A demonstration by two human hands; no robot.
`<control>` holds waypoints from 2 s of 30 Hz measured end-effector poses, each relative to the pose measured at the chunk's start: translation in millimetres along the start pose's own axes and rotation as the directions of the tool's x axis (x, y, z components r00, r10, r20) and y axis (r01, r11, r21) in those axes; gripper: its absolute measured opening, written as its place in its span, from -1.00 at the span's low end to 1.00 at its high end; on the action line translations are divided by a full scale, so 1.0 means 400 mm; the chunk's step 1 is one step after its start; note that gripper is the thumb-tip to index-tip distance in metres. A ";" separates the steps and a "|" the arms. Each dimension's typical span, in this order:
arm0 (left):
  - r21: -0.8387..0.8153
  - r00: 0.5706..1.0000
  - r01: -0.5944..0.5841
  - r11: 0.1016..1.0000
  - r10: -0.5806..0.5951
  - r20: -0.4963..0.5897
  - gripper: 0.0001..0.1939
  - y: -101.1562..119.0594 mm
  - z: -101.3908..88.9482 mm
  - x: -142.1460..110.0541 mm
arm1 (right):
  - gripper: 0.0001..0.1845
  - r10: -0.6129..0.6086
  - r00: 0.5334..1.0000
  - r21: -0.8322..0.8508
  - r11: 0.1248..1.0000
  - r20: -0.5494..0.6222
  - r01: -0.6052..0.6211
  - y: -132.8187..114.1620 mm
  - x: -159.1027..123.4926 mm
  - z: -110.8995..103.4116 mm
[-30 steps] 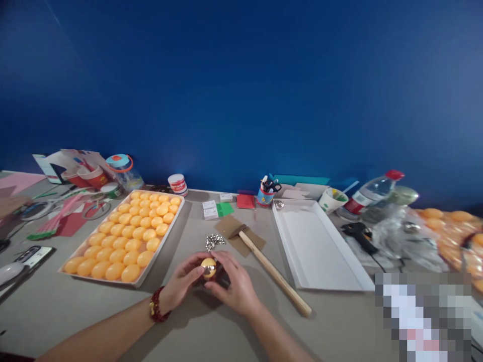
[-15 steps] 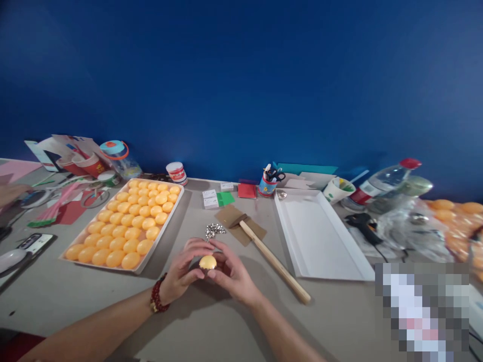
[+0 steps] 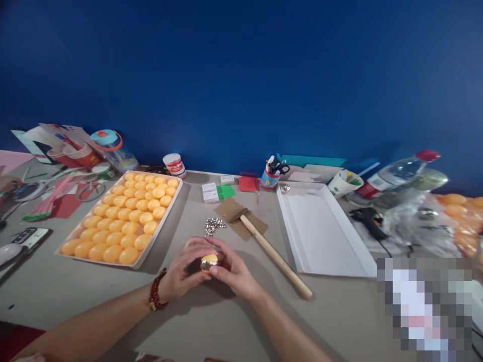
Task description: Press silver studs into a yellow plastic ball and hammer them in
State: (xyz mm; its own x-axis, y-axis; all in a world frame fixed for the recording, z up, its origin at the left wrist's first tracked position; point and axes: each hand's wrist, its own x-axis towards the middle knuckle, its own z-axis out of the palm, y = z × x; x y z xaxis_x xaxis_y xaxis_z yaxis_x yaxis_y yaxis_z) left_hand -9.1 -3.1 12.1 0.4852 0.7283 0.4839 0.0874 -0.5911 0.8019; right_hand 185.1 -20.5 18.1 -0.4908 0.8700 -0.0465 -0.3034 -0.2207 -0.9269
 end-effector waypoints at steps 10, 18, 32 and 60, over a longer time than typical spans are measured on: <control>-0.025 1.000 0.012 1.000 -0.012 0.011 -0.54 0.004 0.001 0.005 | -0.27 -0.004 1.000 -0.032 0.999 -0.028 0.003 -0.005 0.001 0.000; -0.016 1.000 -0.011 1.000 0.011 0.011 -0.54 0.014 0.008 0.005 | -0.25 -0.027 0.999 -0.053 0.998 -0.028 0.025 0.008 0.006 0.005; -0.093 0.997 0.077 0.993 -0.079 -0.016 -0.61 0.011 0.009 0.005 | -0.29 -0.031 0.997 -0.030 0.999 -0.077 0.029 0.003 -0.002 -0.006; -0.179 0.947 0.320 0.930 -0.317 0.044 -0.64 0.006 0.012 0.001 | -0.51 0.005 0.986 -0.025 1.000 -0.166 -0.009 -0.004 0.005 0.011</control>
State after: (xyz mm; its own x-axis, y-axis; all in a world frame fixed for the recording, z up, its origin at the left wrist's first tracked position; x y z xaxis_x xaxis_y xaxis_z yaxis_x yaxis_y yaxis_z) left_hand -4.6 -5.8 12.5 0.4701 0.8622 0.1886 0.0811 -0.2550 0.9635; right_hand 180.7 -20.5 21.0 -0.3496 0.9302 -0.1120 -0.2784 -0.2173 -0.9356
